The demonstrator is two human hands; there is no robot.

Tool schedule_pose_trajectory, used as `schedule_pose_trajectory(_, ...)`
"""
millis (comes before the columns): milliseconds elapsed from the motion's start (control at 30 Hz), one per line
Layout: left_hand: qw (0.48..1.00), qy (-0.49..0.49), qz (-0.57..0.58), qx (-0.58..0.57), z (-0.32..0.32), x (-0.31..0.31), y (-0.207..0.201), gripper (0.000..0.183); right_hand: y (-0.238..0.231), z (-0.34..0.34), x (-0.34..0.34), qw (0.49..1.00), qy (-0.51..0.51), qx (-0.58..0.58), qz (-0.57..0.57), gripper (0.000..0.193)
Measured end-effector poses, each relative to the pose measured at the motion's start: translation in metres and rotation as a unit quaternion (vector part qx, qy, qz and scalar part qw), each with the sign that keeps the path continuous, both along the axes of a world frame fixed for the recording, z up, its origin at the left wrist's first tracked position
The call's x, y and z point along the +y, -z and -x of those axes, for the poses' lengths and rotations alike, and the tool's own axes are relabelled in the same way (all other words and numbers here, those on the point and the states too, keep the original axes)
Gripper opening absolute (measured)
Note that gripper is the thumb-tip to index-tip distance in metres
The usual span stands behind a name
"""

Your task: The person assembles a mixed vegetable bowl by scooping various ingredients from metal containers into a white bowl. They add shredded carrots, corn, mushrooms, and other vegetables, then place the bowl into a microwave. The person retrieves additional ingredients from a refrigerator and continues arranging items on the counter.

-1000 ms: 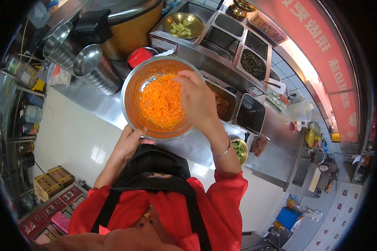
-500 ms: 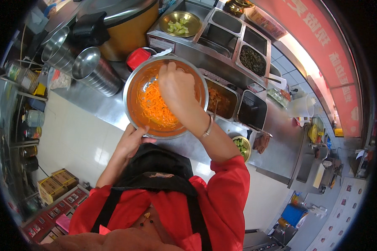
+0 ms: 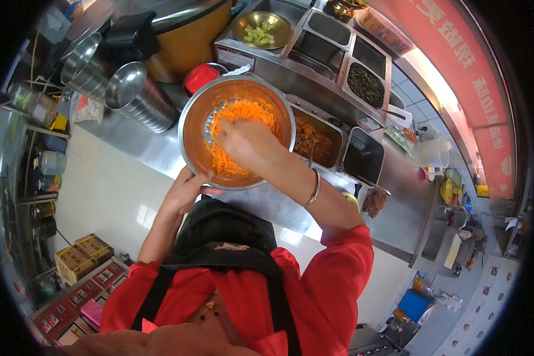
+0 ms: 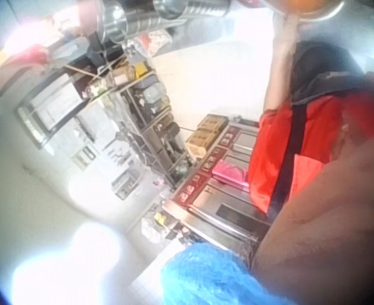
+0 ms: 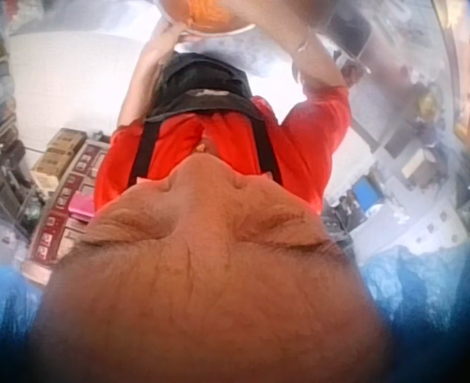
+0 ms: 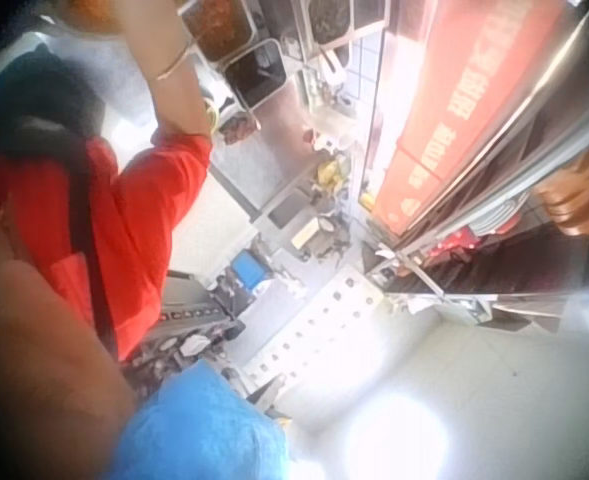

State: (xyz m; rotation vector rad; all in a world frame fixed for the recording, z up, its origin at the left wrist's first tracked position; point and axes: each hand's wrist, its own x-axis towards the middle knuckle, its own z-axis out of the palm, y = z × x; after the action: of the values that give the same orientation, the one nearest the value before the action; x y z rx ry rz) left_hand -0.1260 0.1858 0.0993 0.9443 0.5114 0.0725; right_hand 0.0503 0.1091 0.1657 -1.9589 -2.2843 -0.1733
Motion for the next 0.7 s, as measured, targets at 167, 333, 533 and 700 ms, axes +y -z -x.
schedule_pose_trajectory(167,1.0,0.02,-0.003,0.001,-0.007,-0.003,-0.001,0.043,0.015,0.014,0.01,0.999,-0.026,0.033,-0.006,0.01)
schedule_pose_trajectory(333,1.0,0.028,-0.013,0.005,-0.007,0.003,-0.002,0.042,0.014,-0.013,-0.025,0.997,-0.032,0.046,0.045,0.017)
schedule_pose_trajectory(533,0.999,0.027,-0.017,0.012,-0.014,-0.003,0.0,0.04,0.003,-0.035,-0.004,0.982,-0.08,-0.098,-0.143,0.028)
schedule_pose_trajectory(700,0.999,0.026,-0.038,0.012,-0.016,-0.01,-0.004,0.04,0.015,-0.061,-0.006,0.989,0.003,-0.109,-0.099,0.014)
